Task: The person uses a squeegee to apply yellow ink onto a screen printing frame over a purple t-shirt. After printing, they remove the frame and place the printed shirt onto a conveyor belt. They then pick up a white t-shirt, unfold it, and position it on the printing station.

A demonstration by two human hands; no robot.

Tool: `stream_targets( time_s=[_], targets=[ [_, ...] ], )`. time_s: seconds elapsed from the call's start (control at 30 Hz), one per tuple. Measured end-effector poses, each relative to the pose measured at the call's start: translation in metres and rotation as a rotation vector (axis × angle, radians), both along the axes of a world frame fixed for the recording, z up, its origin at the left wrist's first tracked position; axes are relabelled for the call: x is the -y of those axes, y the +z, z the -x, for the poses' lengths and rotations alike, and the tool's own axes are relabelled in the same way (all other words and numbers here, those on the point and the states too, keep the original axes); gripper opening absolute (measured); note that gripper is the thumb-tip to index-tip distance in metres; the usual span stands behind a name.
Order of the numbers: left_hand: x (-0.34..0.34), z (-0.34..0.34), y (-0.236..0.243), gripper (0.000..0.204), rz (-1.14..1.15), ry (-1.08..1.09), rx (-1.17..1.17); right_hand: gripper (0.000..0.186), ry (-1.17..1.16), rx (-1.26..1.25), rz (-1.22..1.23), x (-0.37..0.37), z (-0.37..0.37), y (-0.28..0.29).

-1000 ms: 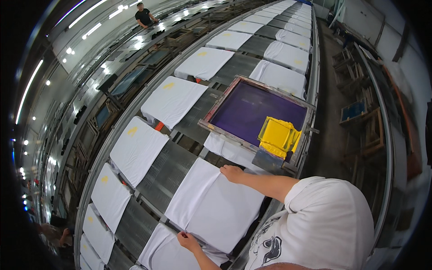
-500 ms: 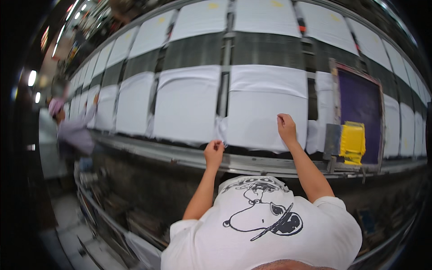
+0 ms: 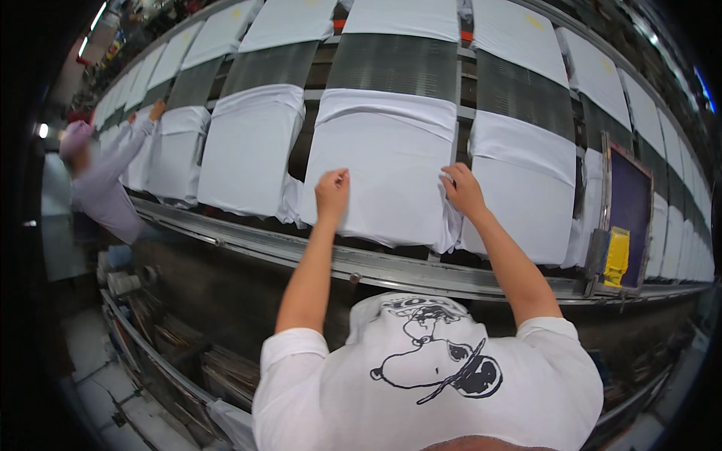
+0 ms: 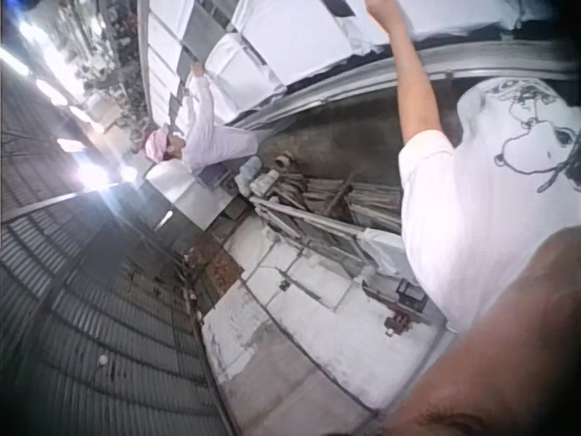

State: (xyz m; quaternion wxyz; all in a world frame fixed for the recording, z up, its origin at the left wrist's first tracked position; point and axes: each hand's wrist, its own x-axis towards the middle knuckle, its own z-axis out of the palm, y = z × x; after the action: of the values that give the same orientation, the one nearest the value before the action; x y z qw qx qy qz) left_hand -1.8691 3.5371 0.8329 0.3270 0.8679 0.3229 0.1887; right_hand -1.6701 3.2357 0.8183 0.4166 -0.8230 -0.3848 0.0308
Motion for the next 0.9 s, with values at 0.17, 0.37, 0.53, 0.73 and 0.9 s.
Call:
stream_targets(
  time_s=[0.17,0.37,0.53,0.73,0.9],
  targets=[
    [-0.112,-0.021,0.011,0.018,-0.039,-0.114,0.062,0.023,-0.165,0.130,0.153,-0.082,-0.033,-0.007],
    [-0.181,-0.060,-0.001,0.018,-0.090,-0.239,-0.041,0.014,-0.236,0.116,0.393,-0.114,-0.059,-0.020],
    [-0.213,-0.085,-0.022,0.019,-0.151,-0.359,-0.090,0.008,-0.303,0.046,0.426,-0.119,-0.070,-0.025],
    [-0.230,-0.101,-0.036,0.007,-0.097,-0.396,-0.018,0.009,-0.271,0.026,0.341,-0.114,-0.086,-0.030],
    [-0.237,-0.103,-0.008,0.009,0.068,-0.448,-0.043,0.009,-0.496,-0.498,0.205,-0.108,-0.089,-0.010]
  ],
)
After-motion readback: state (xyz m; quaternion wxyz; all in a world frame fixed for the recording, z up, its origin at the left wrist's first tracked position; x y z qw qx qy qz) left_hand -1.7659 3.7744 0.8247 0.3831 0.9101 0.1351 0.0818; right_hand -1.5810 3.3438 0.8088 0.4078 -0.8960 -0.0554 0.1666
